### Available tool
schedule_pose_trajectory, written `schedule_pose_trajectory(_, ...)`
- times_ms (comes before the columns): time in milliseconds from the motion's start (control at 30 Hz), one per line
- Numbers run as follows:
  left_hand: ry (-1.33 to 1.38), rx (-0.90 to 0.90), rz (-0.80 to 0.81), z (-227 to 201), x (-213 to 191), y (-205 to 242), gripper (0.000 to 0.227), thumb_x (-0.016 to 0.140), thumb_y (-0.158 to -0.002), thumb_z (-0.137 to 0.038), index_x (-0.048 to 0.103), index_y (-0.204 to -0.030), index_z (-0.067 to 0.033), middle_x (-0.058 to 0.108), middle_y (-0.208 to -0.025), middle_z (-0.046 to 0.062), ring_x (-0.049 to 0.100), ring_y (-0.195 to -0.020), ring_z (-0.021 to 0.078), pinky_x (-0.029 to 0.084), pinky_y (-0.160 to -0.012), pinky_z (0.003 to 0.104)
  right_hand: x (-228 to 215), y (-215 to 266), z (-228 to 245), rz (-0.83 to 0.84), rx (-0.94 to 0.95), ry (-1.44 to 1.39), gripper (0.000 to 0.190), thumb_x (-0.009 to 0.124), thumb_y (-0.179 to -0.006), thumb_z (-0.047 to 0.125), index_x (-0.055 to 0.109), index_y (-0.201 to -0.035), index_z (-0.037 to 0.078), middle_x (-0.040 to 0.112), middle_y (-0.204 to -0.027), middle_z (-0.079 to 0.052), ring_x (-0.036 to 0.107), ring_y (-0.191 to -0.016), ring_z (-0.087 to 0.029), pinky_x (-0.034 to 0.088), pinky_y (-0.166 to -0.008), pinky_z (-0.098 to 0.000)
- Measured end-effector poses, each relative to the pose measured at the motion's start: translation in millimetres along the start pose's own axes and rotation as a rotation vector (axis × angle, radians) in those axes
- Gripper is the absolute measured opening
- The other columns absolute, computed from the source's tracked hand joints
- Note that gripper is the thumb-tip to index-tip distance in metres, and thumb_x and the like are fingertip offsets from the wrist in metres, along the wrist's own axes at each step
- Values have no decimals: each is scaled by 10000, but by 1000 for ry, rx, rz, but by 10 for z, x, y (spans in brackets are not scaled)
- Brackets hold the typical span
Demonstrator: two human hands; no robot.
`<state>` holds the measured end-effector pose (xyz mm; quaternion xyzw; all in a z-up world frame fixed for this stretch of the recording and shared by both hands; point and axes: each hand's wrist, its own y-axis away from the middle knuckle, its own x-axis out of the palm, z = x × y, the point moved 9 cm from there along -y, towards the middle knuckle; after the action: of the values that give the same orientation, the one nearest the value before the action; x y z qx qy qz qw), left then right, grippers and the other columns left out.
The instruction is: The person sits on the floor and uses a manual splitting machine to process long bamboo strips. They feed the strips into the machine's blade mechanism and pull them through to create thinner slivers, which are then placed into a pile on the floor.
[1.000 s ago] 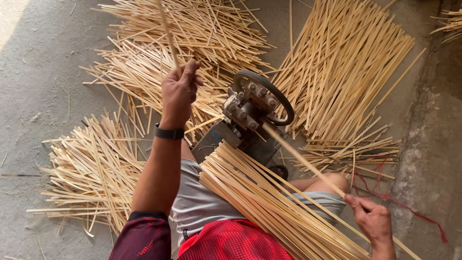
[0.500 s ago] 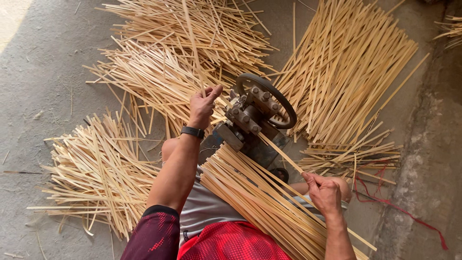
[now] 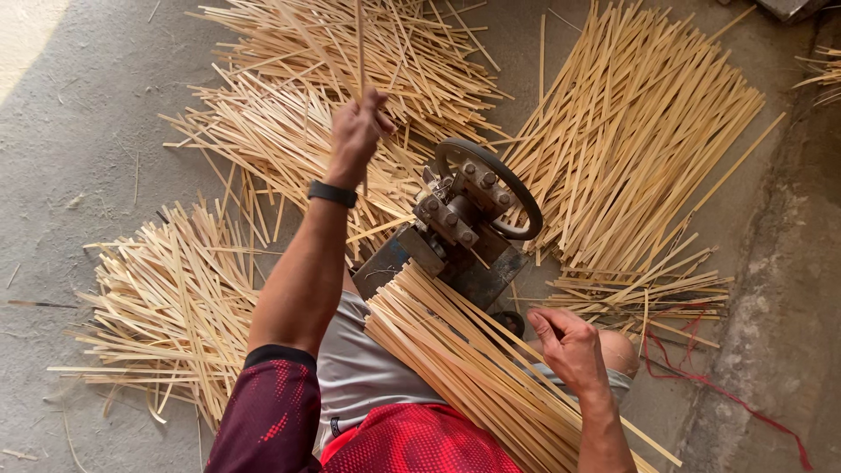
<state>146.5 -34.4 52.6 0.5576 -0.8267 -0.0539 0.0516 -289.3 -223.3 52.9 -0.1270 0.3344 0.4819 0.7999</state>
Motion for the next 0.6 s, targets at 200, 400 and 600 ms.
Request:
schedule_pose_trajectory(200, -147, 314, 406, -1097, 319, 621, 533, 421, -1098, -445, 699, -1276, -26, 493, -644, -35, 421, -489, 69, 385, -419, 225, -535, -86, 1025, -391, -518, 283, 401, 631, -1018, 410, 670, -1298, 126, 668, -1138, -128, 650, -1089, -237, 615, -898, -374)
schedule_pose_trajectory(400, -179, 109, 1244, -865, 1427, 2204, 625, 369, -1072, -534, 659, -1341, -51, 413, -577, -61, 406, -442, 59, 401, -410, 246, -1028, 69, 2014, -703, -791, 590, 364, 766, -980, 375, 726, -1232, 117, 620, -1155, -173, 543, -1201, -386, 419, -1059, -495)
schedule_pose_trajectory(600, -181, -47, 1318, -456, 1580, 2588, 594, 348, -1098, -493, 568, -1440, -61, 636, -740, 3, 577, -602, 85, 512, -554, 255, -988, 157, 1719, -622, -840, 598, 150, 811, -970, 268, 763, -1102, 213, 641, -1087, -25, 609, -1126, -272, 458, -1047, -489)
